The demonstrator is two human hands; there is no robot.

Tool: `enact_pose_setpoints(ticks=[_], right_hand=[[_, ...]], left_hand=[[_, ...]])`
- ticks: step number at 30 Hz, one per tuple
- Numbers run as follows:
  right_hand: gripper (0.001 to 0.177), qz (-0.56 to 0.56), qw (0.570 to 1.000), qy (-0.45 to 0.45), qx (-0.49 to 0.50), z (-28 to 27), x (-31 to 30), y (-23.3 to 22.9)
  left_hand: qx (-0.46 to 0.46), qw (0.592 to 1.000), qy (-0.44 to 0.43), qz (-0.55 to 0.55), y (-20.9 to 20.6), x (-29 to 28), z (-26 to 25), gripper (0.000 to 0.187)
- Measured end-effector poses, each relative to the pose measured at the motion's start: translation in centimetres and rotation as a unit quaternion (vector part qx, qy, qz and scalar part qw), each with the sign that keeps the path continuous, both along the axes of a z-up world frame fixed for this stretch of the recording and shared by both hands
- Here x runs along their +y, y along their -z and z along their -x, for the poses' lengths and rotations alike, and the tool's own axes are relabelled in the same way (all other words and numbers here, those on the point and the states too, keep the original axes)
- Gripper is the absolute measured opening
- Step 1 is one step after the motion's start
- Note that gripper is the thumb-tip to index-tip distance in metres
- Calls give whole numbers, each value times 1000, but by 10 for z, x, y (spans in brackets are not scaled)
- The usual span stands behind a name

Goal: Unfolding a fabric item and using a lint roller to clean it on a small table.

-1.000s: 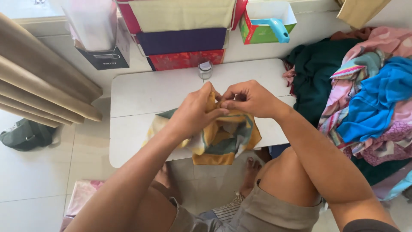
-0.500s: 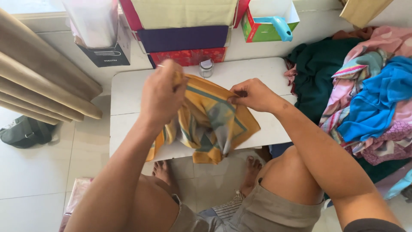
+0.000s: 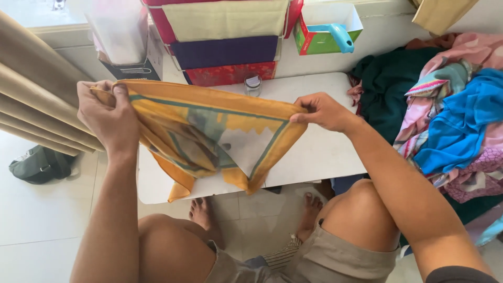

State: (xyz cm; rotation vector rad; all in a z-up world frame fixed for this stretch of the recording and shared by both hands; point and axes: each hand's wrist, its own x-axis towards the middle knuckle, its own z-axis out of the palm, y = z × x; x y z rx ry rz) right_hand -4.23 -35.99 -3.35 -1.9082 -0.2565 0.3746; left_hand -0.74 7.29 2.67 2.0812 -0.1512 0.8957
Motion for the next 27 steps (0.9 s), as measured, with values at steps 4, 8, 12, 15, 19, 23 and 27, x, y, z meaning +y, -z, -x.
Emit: enact_pose_setpoints(ticks=[4, 8, 12, 15, 19, 23, 27], right_hand=[[13, -123, 991, 56, -25, 2, -13, -1], [14, -260, 961, 95, -15, 3, -24, 4], [11, -347, 921, 165, -57, 9, -24, -3], [13, -342, 913, 198, -104, 11, -26, -5], [8, -302, 910, 239, -152, 8, -36, -2], [4, -366, 910, 157, -117, 26, -58, -23], [16, -386, 918, 49, -75, 54, -91, -40]], left_hand=[[7, 1000, -5, -11, 5, 1, -1, 20], [33, 999, -6, 4, 12, 0, -5, 21], [76, 997, 6, -11, 18, 0, -10, 24], [98, 995, 15, -16, 24, -2, -14, 24], [118, 991, 50, -22, 38, 0, -21, 19], [364, 896, 242, 83, 15, 4, -6, 21], [473, 729, 494, 12, -5, -16, 7, 6]])
